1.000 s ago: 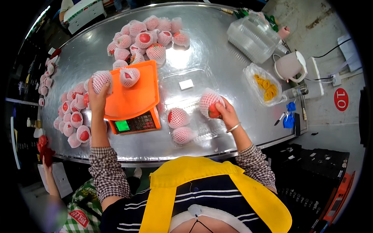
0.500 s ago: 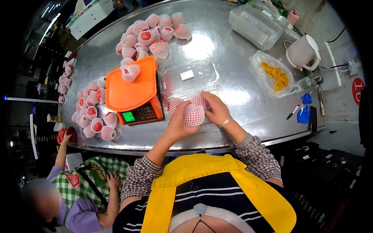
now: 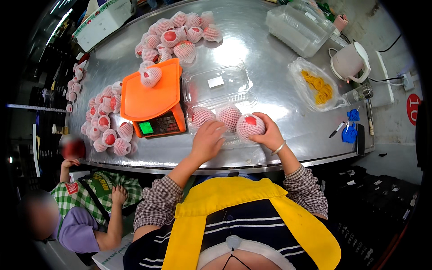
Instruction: The person places individually wrapped fruits from a digital scale into clear plastic containers. They then close the containers and place them into a black crate. This process is repeated multiple times.
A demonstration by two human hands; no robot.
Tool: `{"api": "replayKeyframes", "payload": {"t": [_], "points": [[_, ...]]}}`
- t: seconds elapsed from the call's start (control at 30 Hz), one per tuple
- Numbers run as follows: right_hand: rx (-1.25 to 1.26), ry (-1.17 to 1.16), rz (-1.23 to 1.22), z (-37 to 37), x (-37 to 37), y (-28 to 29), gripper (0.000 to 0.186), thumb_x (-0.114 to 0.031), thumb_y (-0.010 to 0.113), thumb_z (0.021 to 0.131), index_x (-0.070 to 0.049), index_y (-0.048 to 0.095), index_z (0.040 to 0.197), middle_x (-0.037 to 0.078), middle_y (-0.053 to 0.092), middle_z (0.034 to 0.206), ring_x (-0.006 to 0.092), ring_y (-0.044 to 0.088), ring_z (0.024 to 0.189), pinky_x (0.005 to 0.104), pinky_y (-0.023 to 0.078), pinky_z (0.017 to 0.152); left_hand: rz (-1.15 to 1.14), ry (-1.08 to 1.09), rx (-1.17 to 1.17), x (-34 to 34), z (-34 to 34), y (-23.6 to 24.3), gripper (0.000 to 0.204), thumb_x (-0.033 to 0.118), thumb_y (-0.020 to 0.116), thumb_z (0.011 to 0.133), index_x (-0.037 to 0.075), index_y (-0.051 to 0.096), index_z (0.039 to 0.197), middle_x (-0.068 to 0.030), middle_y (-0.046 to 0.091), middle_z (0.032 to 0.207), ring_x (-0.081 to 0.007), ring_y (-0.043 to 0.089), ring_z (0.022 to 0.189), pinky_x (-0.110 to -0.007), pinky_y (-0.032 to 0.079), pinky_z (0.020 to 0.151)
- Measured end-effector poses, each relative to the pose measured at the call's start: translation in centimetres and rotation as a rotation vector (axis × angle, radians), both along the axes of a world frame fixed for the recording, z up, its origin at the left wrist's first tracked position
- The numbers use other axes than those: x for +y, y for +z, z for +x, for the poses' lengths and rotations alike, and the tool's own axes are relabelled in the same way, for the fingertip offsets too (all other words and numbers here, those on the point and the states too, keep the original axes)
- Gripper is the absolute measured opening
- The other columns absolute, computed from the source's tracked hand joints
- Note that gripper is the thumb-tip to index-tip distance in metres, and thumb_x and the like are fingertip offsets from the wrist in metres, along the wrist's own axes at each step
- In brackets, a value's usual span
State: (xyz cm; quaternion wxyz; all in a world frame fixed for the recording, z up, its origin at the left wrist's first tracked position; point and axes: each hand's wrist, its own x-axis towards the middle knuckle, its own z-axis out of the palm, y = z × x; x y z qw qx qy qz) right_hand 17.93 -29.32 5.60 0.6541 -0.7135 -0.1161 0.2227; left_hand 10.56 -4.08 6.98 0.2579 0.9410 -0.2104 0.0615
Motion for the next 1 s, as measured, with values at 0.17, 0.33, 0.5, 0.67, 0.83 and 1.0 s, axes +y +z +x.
{"api": "replayKeyframes", "payload": {"t": [0.17,0.33,0.5,0.67,0.83,1.0], "points": [[-0.130,0.102,-0.052,-0.1,0.4,0.7,0.074,-0.007,0.075,0.060,-0.007,0.048,0.129,0.010,0.058,0.117,0.0210,0.058,0.107,0.0318,0.049,0.092,0.209,-0.085,-0.067,-1.4,5.2,0.3,0.065,0.014,0.080,0.059,0.012,0.058,0.120,-0.0112,0.050,0.132,-0.0323,0.043,0.127,-0.048,0.034,0.108],[-0.368,0.319,-0.177,0.3,3.9,1.3,0.072,-0.003,0.071,0.061,-0.010,0.047,0.129,0.015,0.054,0.123,0.0309,0.052,0.114,0.0383,0.042,0.100,0.190,-0.190,0.037,1.7,9.9,-1.1,0.075,0.017,0.082,0.055,0.019,0.057,0.126,-0.0084,0.052,0.131,-0.0306,0.043,0.126,-0.048,0.033,0.108],[-0.343,0.276,-0.174,1.3,6.4,-2.4,0.070,-0.003,0.072,0.061,-0.010,0.049,0.127,0.015,0.052,0.124,0.0309,0.048,0.116,0.0377,0.039,0.102,0.205,-0.088,0.021,3.4,10.3,-0.4,0.071,0.008,0.077,0.061,0.023,0.058,0.127,-0.0081,0.052,0.129,-0.0303,0.045,0.123,-0.043,0.040,0.102],[-0.428,0.296,-0.263,1.8,7.0,-1.3,0.066,-0.005,0.075,0.063,-0.011,0.052,0.124,0.013,0.055,0.124,0.0350,0.050,0.113,0.0397,0.041,0.099,0.140,-0.063,-0.060,3.8,10.3,-1.9,0.069,0.006,0.075,0.063,0.022,0.058,0.127,-0.0099,0.051,0.130,-0.0319,0.046,0.122,-0.043,0.041,0.101],[-0.541,0.393,-0.532,2.2,7.3,2.3,0.064,-0.008,0.079,0.064,-0.011,0.053,0.123,0.010,0.059,0.120,0.0342,0.053,0.110,0.0404,0.044,0.095,-0.043,0.077,-0.040,3.4,8.6,-0.4,0.062,0.007,0.074,0.065,0.014,0.058,0.125,-0.0117,0.051,0.128,-0.0332,0.048,0.117,-0.042,0.043,0.097],[-0.667,0.407,-0.524,2.8,7.3,2.2,0.062,-0.010,0.080,0.063,-0.010,0.055,0.120,0.009,0.061,0.116,0.0326,0.054,0.109,0.0400,0.046,0.091,-0.111,0.019,0.164,4.9,3.5,-0.9,0.050,0.012,0.074,0.067,0.007,0.061,0.115,-0.0107,0.057,0.115,-0.0318,0.053,0.109,-0.042,0.045,0.092]]}}
